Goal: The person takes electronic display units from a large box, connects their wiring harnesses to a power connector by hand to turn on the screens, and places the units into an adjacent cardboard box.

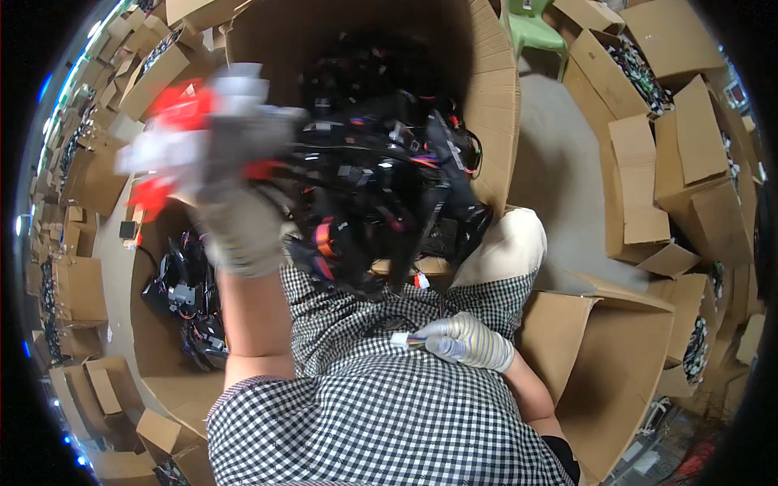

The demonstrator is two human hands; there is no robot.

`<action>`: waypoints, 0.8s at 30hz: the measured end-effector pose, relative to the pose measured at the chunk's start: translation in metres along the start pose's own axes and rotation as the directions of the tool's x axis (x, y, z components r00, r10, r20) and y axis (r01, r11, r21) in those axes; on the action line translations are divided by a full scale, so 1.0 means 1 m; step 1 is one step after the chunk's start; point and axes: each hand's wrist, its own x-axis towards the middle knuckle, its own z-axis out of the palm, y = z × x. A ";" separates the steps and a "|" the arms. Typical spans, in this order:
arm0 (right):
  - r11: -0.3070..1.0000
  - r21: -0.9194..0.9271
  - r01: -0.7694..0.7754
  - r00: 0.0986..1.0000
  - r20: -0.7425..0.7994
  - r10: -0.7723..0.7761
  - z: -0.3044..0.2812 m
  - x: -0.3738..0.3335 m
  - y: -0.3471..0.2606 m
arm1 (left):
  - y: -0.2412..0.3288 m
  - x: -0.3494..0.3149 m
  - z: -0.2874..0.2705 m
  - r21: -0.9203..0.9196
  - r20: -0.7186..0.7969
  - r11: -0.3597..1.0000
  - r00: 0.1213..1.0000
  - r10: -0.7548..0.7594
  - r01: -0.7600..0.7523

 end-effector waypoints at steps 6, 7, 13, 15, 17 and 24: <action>1.000 -0.017 0.001 0.999 -0.054 -0.002 -0.008 0.017 0.021 | 0.101 0.079 -0.124 -0.244 0.030 0.963 0.994 -0.106 0.110; 0.996 0.041 -0.077 0.995 -0.052 0.079 -0.011 0.020 0.018 | 0.112 0.081 -0.146 -0.230 0.028 0.967 0.994 -0.108 0.111; 0.991 -0.100 -0.090 0.973 -0.221 0.066 -0.019 0.063 0.025 | 0.176 0.073 -0.270 0.237 -0.337 0.970 0.941 0.031 0.053; 0.976 -0.216 -0.039 0.952 -0.305 -0.030 -0.019 0.086 0.039 | 0.209 0.073 -0.323 0.275 -0.336 0.961 0.940 0.055 0.042; 0.953 -0.275 0.124 0.927 -0.310 -0.210 -0.020 0.117 0.057 | 0.204 0.060 -0.276 0.494 -0.489 0.869 0.831 0.265 0.013; 0.959 -0.274 0.079 0.940 -0.299 -0.163 -0.001 0.158 0.062 | 0.179 0.048 -0.436 0.695 -0.596 0.658 0.745 0.300 0.291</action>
